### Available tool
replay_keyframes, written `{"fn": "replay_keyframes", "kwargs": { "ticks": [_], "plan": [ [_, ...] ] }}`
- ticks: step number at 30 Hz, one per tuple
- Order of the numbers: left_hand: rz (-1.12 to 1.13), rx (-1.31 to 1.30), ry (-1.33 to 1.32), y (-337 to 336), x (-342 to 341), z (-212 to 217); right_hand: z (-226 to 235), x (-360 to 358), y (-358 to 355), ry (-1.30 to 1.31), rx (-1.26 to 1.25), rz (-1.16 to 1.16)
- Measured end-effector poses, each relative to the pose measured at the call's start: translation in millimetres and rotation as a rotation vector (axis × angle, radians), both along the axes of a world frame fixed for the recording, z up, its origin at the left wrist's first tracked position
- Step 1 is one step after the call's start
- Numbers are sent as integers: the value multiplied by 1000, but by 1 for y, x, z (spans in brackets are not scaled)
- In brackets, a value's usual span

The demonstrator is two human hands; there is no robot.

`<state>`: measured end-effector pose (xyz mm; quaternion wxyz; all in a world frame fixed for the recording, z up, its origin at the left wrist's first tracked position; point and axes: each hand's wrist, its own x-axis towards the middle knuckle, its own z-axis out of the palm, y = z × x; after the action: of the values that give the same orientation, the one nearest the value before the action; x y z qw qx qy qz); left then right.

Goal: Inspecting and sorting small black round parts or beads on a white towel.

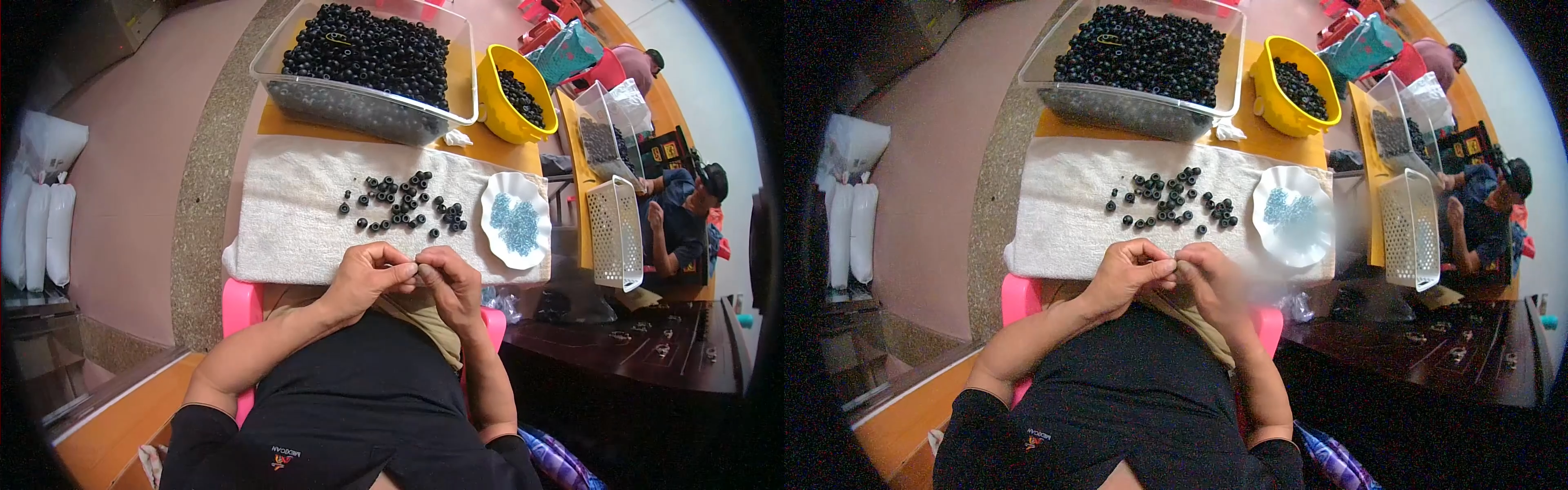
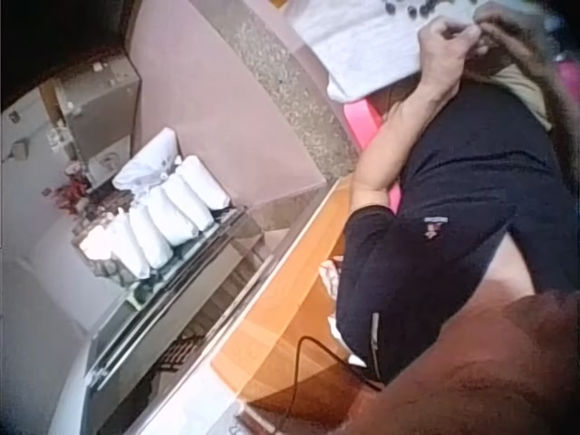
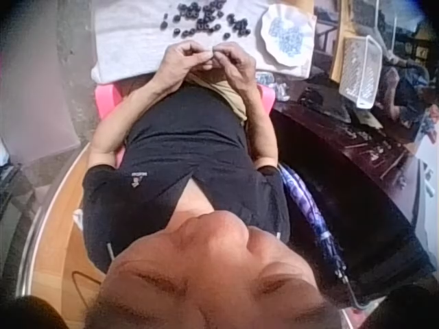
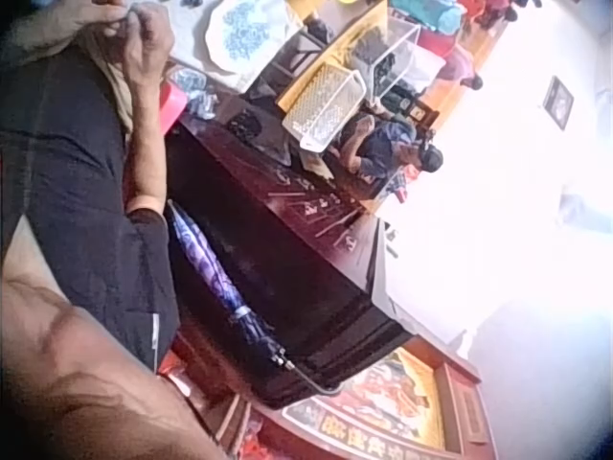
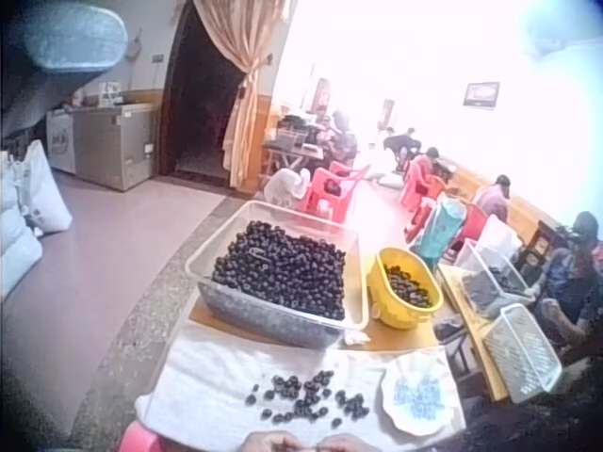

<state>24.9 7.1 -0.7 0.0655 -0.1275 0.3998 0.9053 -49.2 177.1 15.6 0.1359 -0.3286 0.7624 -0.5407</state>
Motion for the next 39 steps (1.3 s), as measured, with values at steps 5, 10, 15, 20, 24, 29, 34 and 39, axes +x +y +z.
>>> {"fn": "replay_keyframes", "kwargs": {
  "ticks": [5,10,15,20,24,29,34,39],
  "plan": [
    [28,15,-16,0,0,-2,7,14,-8,104,-70,-46],
    [22,9,0,0,0,-2,-2,12,-9,520,15,-93],
    [10,-7,19,0,0,-4,-5,10,-10,588,-2,-92],
    [-7,-37,28,0,0,-2,-9,8,-7,648,-9,-83],
    [-7,-8,-12,1,-2,-3,-16,10,-5,489,-56,-173],
    [-110,17,22,-2,-2,-4,-18,7,-3,475,-81,-162],
    [-149,41,7,-3,-1,-2,-17,9,-2,448,-54,-170],
    [-146,31,6,-3,-1,-2,-17,8,-1,455,-70,-159]
  ]
}}
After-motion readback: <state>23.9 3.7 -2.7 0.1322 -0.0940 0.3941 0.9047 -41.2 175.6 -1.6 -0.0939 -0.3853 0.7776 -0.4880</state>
